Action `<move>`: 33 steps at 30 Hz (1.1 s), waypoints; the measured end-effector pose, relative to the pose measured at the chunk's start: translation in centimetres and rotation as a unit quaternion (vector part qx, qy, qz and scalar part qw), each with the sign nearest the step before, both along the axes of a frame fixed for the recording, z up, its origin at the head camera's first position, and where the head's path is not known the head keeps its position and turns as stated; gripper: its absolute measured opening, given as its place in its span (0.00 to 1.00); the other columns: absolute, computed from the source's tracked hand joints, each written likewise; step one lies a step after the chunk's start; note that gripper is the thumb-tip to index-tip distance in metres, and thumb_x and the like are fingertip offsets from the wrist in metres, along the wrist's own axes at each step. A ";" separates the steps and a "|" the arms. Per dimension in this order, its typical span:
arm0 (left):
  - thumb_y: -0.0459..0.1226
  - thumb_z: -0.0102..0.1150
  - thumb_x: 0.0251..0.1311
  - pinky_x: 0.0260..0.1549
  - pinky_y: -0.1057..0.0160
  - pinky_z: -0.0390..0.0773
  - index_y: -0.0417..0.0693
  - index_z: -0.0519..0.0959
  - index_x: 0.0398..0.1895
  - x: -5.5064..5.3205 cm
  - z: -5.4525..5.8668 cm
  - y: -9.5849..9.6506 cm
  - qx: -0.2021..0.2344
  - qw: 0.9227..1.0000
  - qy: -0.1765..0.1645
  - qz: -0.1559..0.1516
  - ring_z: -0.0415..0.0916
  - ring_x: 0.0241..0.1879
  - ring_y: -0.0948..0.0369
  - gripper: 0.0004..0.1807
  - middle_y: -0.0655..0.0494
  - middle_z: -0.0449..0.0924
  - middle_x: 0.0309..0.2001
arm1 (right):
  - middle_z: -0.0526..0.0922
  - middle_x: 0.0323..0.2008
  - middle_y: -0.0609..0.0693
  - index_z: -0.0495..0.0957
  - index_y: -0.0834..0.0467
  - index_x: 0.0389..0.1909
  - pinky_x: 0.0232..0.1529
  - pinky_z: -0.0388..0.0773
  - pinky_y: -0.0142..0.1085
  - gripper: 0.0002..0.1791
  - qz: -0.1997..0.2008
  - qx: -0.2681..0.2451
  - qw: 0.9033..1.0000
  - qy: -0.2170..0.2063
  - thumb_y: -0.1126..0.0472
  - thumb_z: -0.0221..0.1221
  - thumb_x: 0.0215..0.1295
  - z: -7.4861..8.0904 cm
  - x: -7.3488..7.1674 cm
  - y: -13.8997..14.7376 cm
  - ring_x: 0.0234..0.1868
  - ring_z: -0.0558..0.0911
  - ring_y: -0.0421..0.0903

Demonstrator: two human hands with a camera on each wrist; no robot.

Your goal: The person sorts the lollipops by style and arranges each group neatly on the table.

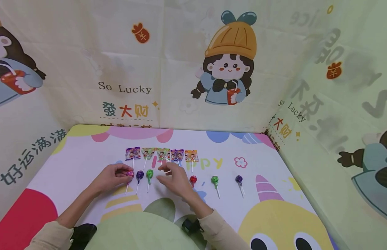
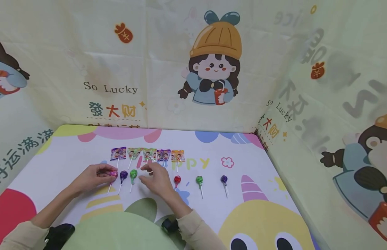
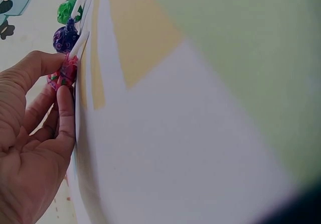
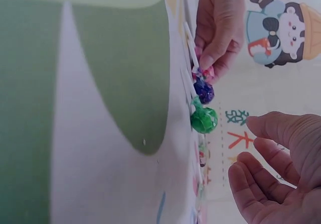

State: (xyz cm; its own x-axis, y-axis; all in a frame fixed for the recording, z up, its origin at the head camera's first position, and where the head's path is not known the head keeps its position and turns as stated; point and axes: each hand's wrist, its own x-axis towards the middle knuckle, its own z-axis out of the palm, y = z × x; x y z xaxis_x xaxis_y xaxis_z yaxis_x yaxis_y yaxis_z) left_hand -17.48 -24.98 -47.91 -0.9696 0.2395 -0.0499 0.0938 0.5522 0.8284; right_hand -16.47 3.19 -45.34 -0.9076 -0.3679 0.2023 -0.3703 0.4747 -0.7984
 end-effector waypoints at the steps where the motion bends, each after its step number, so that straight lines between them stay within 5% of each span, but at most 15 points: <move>1: 0.39 0.72 0.61 0.36 0.70 0.81 0.36 0.82 0.51 0.0 0.0 0.0 -0.001 1.000 0.000 0.000 0.78 0.39 0.56 0.20 0.50 0.83 0.42 | 0.84 0.49 0.58 0.82 0.62 0.49 0.53 0.82 0.34 0.14 0.000 -0.003 1.000 -0.001 0.62 0.68 0.66 0.1 0.1 0.2 0.52 0.83 0.56; 20: 0.38 0.72 0.61 0.37 0.70 0.81 0.35 0.82 0.52 0.0 0.1 0.1 -0.008 1.000 -0.001 0.004 0.77 0.40 0.56 0.20 0.50 0.82 0.43 | 0.84 0.48 0.56 0.82 0.63 0.50 0.53 0.83 0.40 0.14 0.003 -0.027 0.999 0.040 0.64 0.68 0.65 0.5 1.6 3.3 0.52 0.83 0.57; 33: 0.38 0.72 0.61 0.37 0.71 0.80 0.36 0.82 0.53 0.0 0.1 0.1 -0.012 1.000 -0.003 0.003 0.77 0.40 0.56 0.20 0.50 0.82 0.43 | 0.84 0.49 0.54 0.82 0.61 0.49 0.53 0.83 0.47 0.13 -0.036 -0.015 0.999 0.019 0.63 0.68 0.65 0.5 1.6 5.8 0.52 0.84 0.57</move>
